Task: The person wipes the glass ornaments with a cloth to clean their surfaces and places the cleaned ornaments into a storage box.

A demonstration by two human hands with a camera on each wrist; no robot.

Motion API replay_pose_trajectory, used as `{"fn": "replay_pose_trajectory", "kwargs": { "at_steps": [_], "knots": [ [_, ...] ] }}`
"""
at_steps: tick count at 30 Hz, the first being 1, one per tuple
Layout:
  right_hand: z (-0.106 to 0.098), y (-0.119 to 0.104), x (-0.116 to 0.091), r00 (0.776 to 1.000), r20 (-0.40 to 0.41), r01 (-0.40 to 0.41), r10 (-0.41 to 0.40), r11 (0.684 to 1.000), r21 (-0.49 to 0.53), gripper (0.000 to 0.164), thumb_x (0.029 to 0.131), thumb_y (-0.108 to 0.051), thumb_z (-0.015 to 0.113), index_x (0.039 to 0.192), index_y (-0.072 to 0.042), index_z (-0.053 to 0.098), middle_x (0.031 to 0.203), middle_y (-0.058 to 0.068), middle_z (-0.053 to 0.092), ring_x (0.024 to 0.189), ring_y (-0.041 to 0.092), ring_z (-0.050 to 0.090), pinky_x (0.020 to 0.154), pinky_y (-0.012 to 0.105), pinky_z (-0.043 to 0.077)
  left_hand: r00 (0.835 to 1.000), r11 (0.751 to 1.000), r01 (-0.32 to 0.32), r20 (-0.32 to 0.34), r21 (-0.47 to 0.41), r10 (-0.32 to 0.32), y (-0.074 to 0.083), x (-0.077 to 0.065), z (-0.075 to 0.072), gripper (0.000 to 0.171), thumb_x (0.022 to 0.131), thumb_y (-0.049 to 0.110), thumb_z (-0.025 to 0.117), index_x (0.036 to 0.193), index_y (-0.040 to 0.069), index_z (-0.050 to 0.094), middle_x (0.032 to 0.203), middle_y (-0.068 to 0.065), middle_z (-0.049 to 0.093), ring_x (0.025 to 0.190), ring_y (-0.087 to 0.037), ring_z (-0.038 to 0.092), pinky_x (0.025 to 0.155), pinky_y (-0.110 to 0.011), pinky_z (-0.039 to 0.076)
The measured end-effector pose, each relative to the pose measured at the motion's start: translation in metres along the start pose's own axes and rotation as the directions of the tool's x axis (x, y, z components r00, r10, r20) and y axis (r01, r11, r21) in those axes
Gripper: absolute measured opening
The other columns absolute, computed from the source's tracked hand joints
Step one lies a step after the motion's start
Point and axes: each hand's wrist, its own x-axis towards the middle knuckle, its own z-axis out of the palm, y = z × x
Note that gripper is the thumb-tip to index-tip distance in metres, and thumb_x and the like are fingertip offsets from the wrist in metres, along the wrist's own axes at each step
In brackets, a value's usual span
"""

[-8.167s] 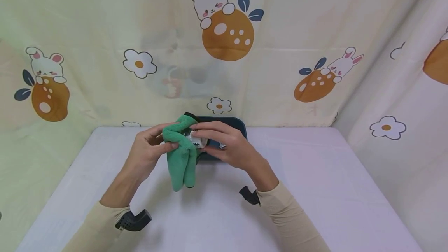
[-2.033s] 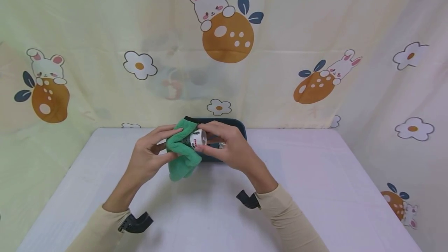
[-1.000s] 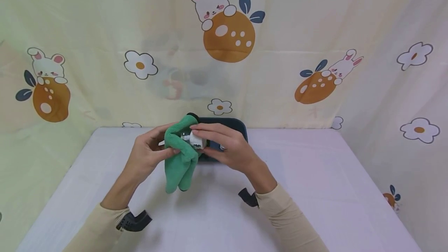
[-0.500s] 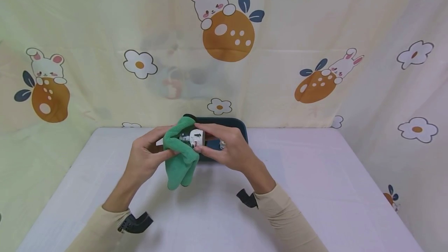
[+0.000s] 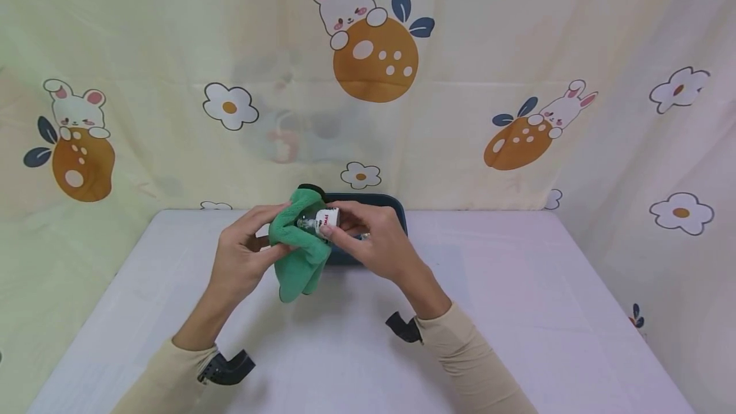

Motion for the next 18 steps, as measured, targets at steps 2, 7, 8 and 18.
{"fn": "replay_pose_trajectory", "kwargs": {
  "at_steps": [2,7,8,18],
  "knots": [
    [-0.0003,-0.0007,0.0002,1.000,0.011,-0.027,0.027,1.000,0.008,0.034,0.092,-0.004,0.074,0.126,-0.003,0.069,0.097,0.005,0.075,0.079,0.012,0.072,0.072,0.026,0.063,1.000,1.000,-0.008,0.005,-0.004,0.008,0.0001,0.0003,0.0002,0.058,0.083,-0.009,0.078,0.136,0.009,0.066,0.128,-0.007,0.065,0.117,-0.021,0.064,0.088,-0.033,0.061],
    [-0.0016,0.0006,0.0018,0.997,0.068,0.027,-0.028,0.999,0.022,0.043,0.089,-0.001,0.076,0.131,0.000,0.066,0.110,0.009,0.074,0.089,0.014,0.073,0.078,0.028,0.063,1.000,1.000,0.009,0.006,-0.029,-0.009,-0.0009,0.0003,-0.0010,0.058,0.082,-0.010,0.078,0.136,0.009,0.066,0.129,-0.007,0.065,0.119,-0.021,0.063,0.090,-0.033,0.060],
    [-0.0017,0.0011,0.0020,0.996,0.078,0.052,-0.053,0.998,0.019,0.045,0.088,0.000,0.077,0.132,0.000,0.065,0.114,0.011,0.073,0.091,0.015,0.073,0.079,0.030,0.063,1.000,0.999,0.014,0.005,-0.032,-0.014,-0.0011,0.0002,-0.0014,0.057,0.082,-0.010,0.079,0.135,0.009,0.066,0.129,-0.007,0.065,0.119,-0.021,0.063,0.091,-0.033,0.060],
    [-0.0060,0.0079,-0.0013,0.965,0.101,0.253,-0.240,0.957,-0.141,0.054,0.091,-0.017,0.078,0.138,0.001,0.060,0.134,0.016,0.064,0.119,0.027,0.065,0.097,0.027,0.056,0.995,0.993,0.096,0.041,-0.069,-0.094,-0.0011,0.0011,-0.0038,0.055,0.084,-0.006,0.079,0.135,0.010,0.067,0.128,-0.006,0.065,0.118,-0.021,0.063,0.092,-0.034,0.060]
  ]
}}
